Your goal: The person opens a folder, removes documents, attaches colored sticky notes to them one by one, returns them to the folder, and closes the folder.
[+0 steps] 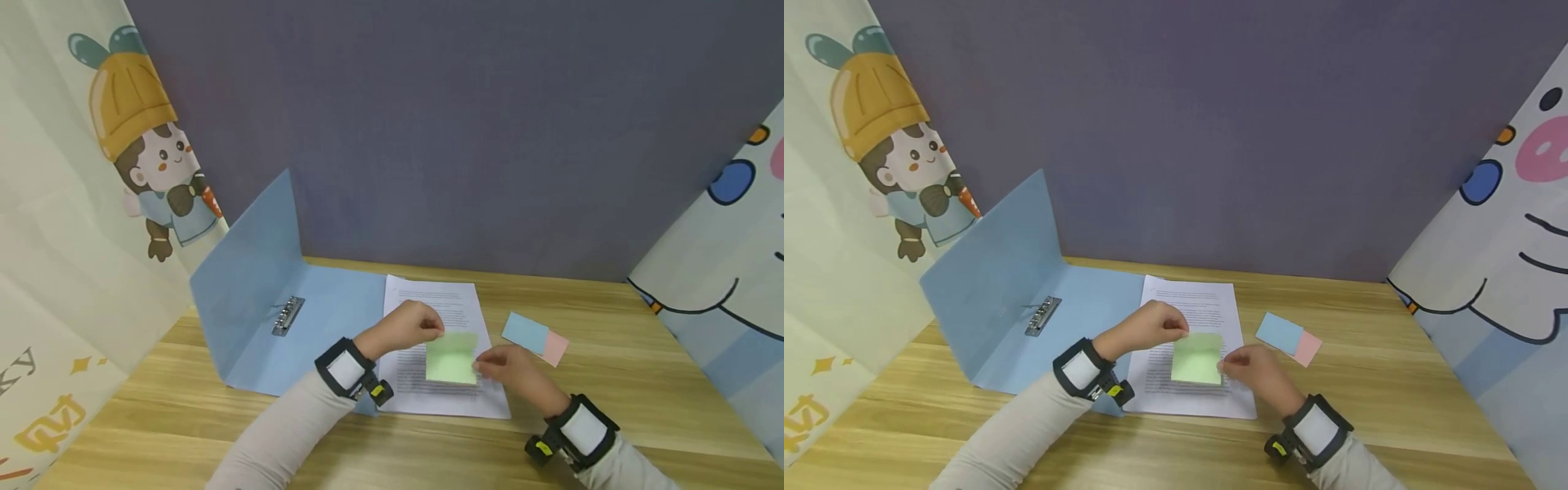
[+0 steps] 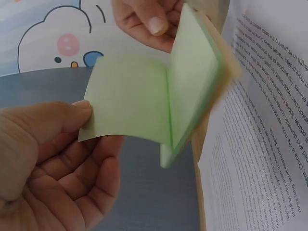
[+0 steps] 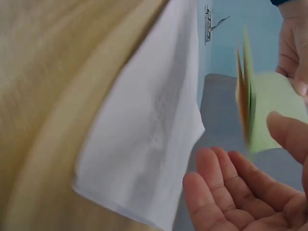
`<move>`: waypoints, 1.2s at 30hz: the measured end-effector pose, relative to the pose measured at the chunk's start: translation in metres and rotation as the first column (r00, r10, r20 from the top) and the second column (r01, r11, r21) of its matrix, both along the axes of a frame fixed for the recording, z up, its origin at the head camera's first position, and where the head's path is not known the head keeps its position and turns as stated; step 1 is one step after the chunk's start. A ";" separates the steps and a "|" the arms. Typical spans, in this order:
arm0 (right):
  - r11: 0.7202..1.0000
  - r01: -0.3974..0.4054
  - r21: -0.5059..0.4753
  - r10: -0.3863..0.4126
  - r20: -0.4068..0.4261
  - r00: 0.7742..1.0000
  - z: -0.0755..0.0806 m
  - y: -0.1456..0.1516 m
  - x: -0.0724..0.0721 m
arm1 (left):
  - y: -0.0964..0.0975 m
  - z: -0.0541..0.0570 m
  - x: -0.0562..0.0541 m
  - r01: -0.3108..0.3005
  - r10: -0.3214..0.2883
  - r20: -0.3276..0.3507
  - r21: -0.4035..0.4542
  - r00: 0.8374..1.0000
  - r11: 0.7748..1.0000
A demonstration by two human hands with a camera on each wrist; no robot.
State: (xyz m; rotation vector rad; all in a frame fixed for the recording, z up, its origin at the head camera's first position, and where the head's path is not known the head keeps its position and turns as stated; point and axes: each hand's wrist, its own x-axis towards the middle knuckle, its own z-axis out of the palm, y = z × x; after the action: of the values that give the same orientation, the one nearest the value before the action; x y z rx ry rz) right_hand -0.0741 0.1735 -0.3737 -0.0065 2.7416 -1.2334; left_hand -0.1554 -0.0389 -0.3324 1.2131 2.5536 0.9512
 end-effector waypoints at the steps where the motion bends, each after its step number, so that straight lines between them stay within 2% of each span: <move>1: 0.999 -0.001 -0.037 0.001 0.017 1.000 -0.003 0.000 0.000 | 0.000 0.000 0.000 0.001 -0.001 0.003 0.005 1.000 1.000; 8: 0.980 -0.018 -0.196 0.032 0.066 0.997 -0.015 -0.002 0.003 | 0.001 0.001 0.002 -0.008 0.007 0.016 0.032 1.000 0.999; 14: 0.962 0.003 -0.272 0.021 0.087 0.996 -0.020 -0.005 0.004 | 0.001 -0.002 0.003 -0.009 0.010 -0.033 0.043 0.999 0.999; 19: 0.965 0.033 -0.262 -0.010 0.087 0.996 -0.022 -0.006 0.005 | -0.001 0.000 0.003 -0.022 0.027 -0.066 0.075 0.997 0.997; 24: 0.969 0.043 -0.242 -0.023 0.085 0.996 -0.022 -0.006 0.005 | -0.002 0.001 0.002 -0.062 0.071 -0.087 0.104 0.994 0.993; 30: 0.971 0.046 -0.235 -0.026 0.088 0.996 -0.020 -0.007 0.007 | -0.002 -0.002 0.000 -0.123 0.139 -0.119 0.135 0.983 0.983; 36: 0.968 0.029 -0.250 -0.008 0.087 0.996 -0.018 -0.007 0.008 | -0.001 -0.003 -0.003 -0.153 0.181 -0.160 0.171 0.970 0.973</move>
State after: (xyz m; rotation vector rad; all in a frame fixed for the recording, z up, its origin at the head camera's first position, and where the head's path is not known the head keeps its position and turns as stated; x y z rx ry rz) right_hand -0.0657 0.1661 -0.3913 0.0450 2.5010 -1.5402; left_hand -0.1579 -0.0403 -0.3357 1.1834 2.8020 1.1505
